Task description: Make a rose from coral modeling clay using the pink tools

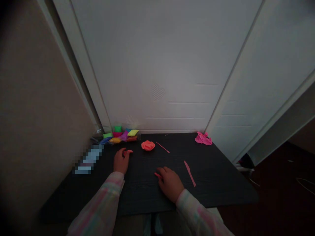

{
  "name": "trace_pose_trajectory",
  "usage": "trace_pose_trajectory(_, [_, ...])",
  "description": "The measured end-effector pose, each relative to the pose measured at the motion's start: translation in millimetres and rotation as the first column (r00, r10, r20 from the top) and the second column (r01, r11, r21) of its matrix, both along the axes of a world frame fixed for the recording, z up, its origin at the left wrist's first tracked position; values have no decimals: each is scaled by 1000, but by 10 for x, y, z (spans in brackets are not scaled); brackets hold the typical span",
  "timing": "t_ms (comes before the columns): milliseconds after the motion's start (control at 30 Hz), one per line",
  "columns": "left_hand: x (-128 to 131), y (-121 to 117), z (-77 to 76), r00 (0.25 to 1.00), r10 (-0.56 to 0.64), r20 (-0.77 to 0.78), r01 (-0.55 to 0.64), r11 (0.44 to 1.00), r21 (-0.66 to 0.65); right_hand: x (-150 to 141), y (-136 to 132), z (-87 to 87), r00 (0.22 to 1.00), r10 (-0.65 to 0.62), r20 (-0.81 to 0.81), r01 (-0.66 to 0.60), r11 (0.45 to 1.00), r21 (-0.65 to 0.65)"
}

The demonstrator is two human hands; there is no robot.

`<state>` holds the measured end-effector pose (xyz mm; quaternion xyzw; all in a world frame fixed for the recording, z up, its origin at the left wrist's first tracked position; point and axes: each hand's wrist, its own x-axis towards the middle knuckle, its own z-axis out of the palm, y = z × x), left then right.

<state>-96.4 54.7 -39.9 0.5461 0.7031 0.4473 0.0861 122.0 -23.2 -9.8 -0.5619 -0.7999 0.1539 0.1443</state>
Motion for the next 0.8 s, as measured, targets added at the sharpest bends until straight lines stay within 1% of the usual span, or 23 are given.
trace_pose_trajectory(100, [3, -5, -2, 1000, 1, 3, -1, 1000, 1, -41, -19, -41, 1000, 1, 13, -1, 1000, 27])
trace_pose_trajectory(167, [2, -8, -7, 1000, 4, 0, -4, 1000, 7, -64, -6, -67, 1000, -2, 28, 0, 998, 68])
trace_pose_trajectory(300, [2, -11, -14, 1000, 8, -2, -8, 1000, 14, -114, 74, -97, 997, -73, -12, 74, 979, 188])
trace_pose_trajectory(333, [2, -11, -14, 1000, 7, -2, -7, 1000, 15, -142, 102, -102, 997, -74, -14, 75, 974, 214])
trace_pose_trajectory(400, [3, -11, -11, 1000, 3, -5, -3, 1000, 16, -227, 154, -116, 999, -28, 31, 20, 972, 235])
trace_pose_trajectory(500, [4, -15, -2, 1000, -1, -11, 1, 1000, 14, -408, 189, -145, 986, 91, 138, -114, 978, 172])
trace_pose_trajectory(567, [4, -17, 1, 1000, -5, -15, 5, 1000, 9, -525, 180, -157, 972, 169, 164, -191, 973, 128])
trace_pose_trajectory(633, [3, -18, -3, 1000, -11, -22, 11, 1000, 6, -596, 163, -156, 959, 226, 170, -247, 962, 114])
trace_pose_trajectory(700, [1, -14, -14, 1000, -8, -25, 8, 1000, 2, -590, 160, -152, 957, 230, 177, -251, 962, 108])
trace_pose_trajectory(800, [-4, -7, -32, 1000, 8, -17, -8, 1000, -7, -422, 196, -166, 969, 140, 205, -160, 983, 86])
